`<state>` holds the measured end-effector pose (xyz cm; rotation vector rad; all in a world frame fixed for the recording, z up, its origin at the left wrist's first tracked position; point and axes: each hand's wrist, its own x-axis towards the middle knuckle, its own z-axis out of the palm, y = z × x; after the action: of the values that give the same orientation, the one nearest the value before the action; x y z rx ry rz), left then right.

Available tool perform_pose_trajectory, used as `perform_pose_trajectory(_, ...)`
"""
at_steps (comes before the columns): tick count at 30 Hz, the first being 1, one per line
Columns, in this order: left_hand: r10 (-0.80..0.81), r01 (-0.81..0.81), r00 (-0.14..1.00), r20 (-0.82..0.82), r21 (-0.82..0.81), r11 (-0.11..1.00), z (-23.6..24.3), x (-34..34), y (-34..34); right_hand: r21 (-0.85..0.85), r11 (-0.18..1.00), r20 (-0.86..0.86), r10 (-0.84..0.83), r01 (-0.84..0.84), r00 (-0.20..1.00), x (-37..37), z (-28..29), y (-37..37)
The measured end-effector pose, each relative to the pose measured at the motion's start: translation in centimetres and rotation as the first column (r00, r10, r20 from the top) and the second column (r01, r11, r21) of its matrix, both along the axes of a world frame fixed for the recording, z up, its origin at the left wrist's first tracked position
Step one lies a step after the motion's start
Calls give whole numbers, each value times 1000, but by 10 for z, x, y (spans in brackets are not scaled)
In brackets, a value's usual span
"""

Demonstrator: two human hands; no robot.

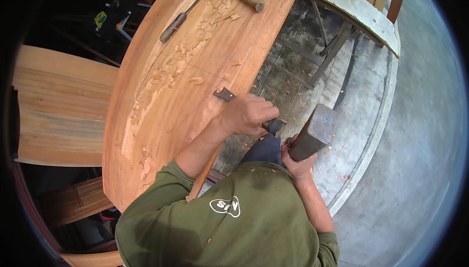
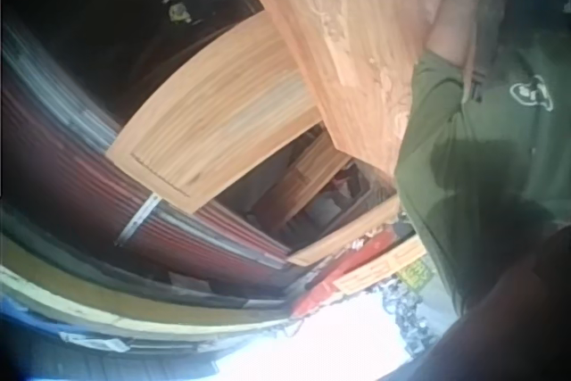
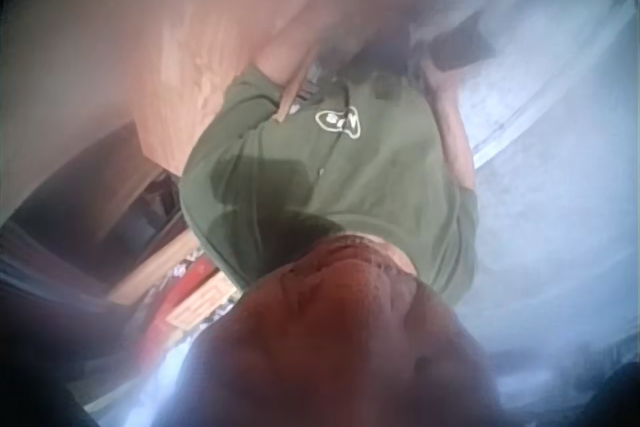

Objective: The person carves a design into a wooden board using a chisel and a wooden mallet. They strike the chisel with the mallet to remove wood along a drawn outline and then brush away the wood shavings with their hand.

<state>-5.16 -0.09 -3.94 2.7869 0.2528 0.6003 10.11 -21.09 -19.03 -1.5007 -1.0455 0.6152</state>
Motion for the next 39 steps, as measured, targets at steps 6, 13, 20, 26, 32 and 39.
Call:
perform_pose_trajectory(6,-78,80,996,42,-54,995,13,-16,-31,-12,1000,-85,-13,12,996,-7,18,-6)
perform_pose_trajectory(13,-57,43,984,167,85,995,7,29,-29,127,978,-182,-143,167,973,13,50,-24)
perform_pose_trajectory(20,52,-77,980,193,124,989,-10,45,8,274,924,-384,-150,268,911,68,68,-33)
perform_pose_trajectory(26,70,-75,950,304,4,997,2,41,15,506,711,-599,-119,489,792,107,130,-6)
perform_pose_trajectory(32,67,-82,968,242,52,995,0,49,16,91,987,-59,-126,131,990,24,37,20)
perform_pose_trajectory(39,98,-106,962,256,20,994,-5,42,16,302,839,-682,-141,452,717,40,82,20)
